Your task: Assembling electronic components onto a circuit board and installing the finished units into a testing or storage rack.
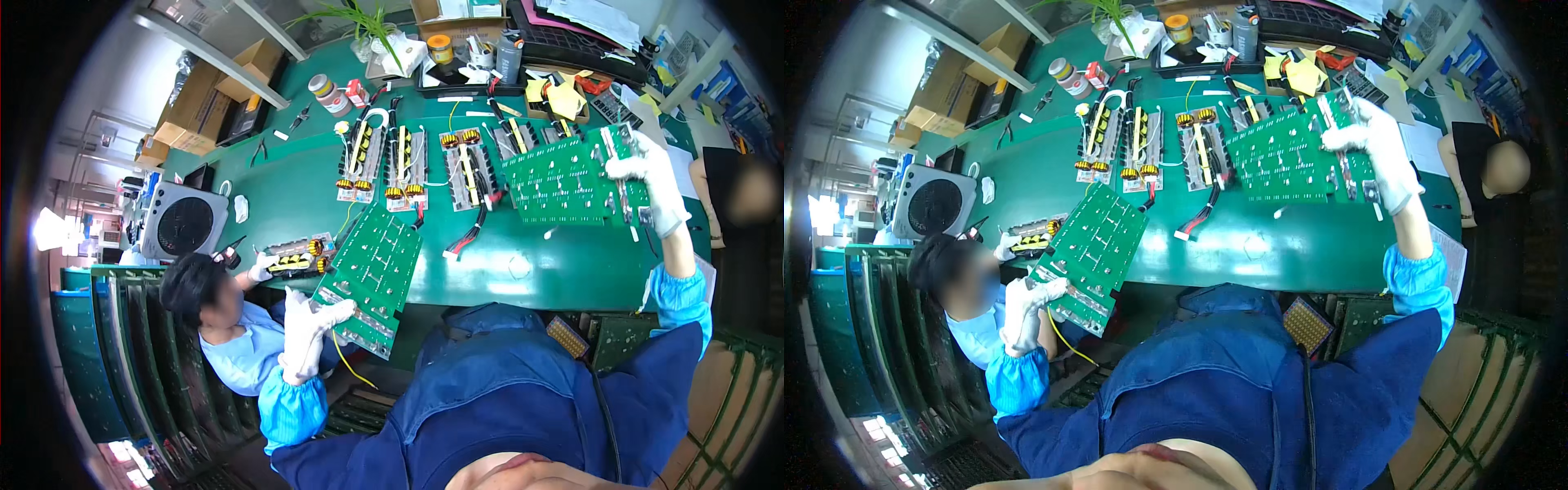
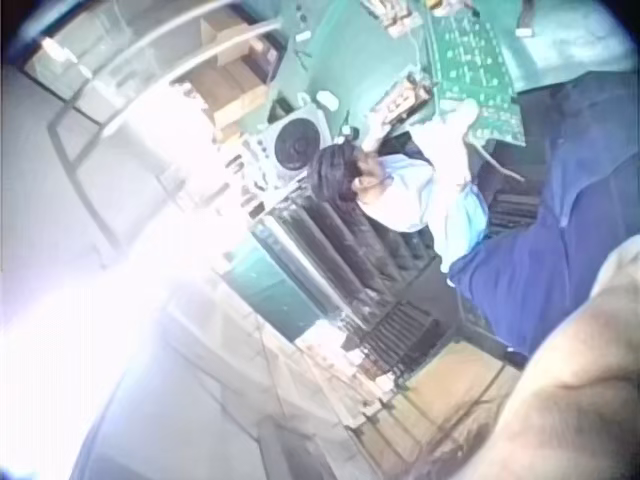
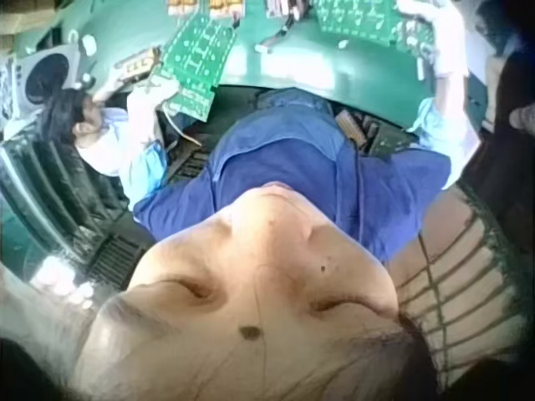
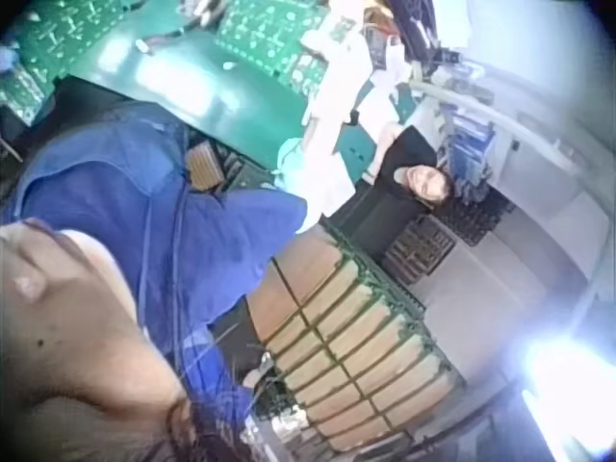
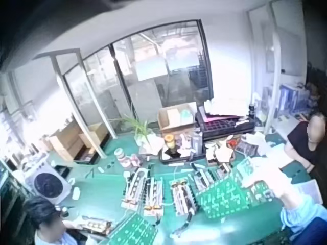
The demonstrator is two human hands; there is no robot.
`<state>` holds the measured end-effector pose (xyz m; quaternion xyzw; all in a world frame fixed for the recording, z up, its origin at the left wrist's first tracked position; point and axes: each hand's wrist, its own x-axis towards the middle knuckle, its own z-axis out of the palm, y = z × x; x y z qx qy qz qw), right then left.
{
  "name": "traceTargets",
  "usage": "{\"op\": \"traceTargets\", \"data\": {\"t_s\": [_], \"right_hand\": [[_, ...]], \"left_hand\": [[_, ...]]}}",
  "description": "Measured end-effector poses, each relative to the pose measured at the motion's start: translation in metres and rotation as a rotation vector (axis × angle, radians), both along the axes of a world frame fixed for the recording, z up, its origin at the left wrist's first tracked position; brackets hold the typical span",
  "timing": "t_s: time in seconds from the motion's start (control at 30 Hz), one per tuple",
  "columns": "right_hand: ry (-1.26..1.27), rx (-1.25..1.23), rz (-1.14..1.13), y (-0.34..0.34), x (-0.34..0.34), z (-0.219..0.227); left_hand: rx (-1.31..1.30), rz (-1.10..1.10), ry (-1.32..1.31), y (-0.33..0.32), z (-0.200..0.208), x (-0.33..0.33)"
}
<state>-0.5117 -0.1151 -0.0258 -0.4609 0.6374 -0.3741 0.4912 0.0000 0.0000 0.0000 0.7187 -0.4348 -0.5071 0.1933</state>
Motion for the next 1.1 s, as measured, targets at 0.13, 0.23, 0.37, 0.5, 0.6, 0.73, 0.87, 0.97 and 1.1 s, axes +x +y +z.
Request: {"op": "traceTargets", "data": {"t_s": [0.13,0.23,0.37,0.5,0.6,0.73,0.87,0.97,1.1], "right_hand": [[0.034,-0.163,-0.056,0.021,-0.007,-0.031],[0.161,-0.230,-0.157,0.006,-0.023,-0.037],[0.133,-0.262,-0.310,0.007,-0.039,-0.045],[0.404,-0.396,-0.396,-0.014,-0.054,-0.064],[0.854,-0.312,-0.287,-0.051,-0.122,-0.102],[1.122,0.025,-0.149,-0.097,-0.124,-0.119],[1.290,-0.320,-0.114,-0.115,-0.062,-0.166],[1.371,-0.269,0.140,-0.132,0.025,-0.184],[1.312,-0.324,0.399,-0.148,0.097,-0.274]], "left_hand": [[-0.126,-0.497,-0.440,0.013,-0.021,0.024],[-0.458,-0.881,-0.757,0.011,-0.100,0.057],[-0.554,-0.942,-0.516,0.008,-0.143,0.060],[-0.612,-1.057,-0.620,0.013,-0.156,0.060],[-0.623,-1.143,-0.645,0.007,-0.159,0.064],[-0.557,-1.092,-0.708,0.003,-0.149,0.059],[-0.625,-1.120,-0.673,-0.010,-0.150,0.051],[-0.539,-1.123,-0.664,-0.011,-0.149,0.048],[-0.664,-1.103,-0.648,-0.014,-0.159,0.044]]}}
